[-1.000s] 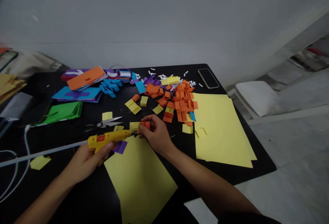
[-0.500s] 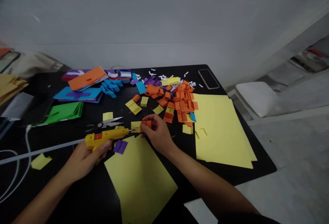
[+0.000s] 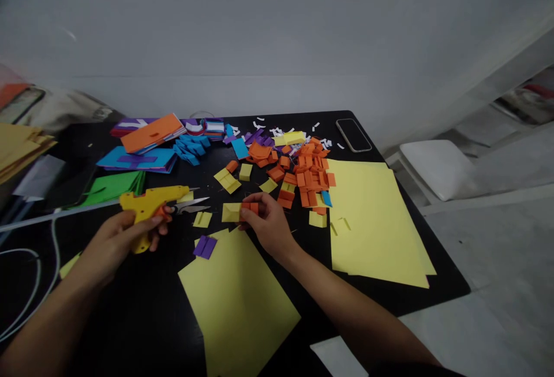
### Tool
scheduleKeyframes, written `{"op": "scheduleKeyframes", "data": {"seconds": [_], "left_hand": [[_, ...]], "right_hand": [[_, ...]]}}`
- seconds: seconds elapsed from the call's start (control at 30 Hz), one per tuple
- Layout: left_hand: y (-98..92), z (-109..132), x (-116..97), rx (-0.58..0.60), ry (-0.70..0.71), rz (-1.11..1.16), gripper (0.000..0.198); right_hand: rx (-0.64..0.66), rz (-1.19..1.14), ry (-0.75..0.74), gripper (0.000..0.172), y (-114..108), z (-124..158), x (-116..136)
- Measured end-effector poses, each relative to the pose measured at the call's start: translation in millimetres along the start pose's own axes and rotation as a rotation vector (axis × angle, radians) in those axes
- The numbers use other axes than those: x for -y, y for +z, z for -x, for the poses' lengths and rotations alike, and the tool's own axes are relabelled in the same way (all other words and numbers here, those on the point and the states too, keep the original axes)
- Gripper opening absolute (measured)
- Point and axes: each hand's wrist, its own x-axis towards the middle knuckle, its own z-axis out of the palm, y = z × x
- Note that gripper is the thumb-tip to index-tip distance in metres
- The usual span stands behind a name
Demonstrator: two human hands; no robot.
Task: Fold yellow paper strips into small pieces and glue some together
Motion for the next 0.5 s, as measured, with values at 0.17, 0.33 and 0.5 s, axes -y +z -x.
{"op": "scheduleKeyframes", "data": {"seconds": [0.17, 0.33, 0.5], "left_hand": [[-10.4, -16.8, -2.8, -0.083, -0.095, -0.133, 0.043], [-15.1, -31.3, -10.2, -0.078, -0.101, -0.573, 0.056], [-11.2, -32.0, -20.6, -0.071, -0.096, -0.825, 0.063]], "right_hand": [[0.009, -0.004, 0.02, 0.027, 2.3, 1.0, -0.9], [0.019, -0.012, 0.036, 0.03, 3.5, 1.6, -1.7], [0.039, -0.041, 0.051, 0.032, 3.8, 0.6, -2.8]]}}
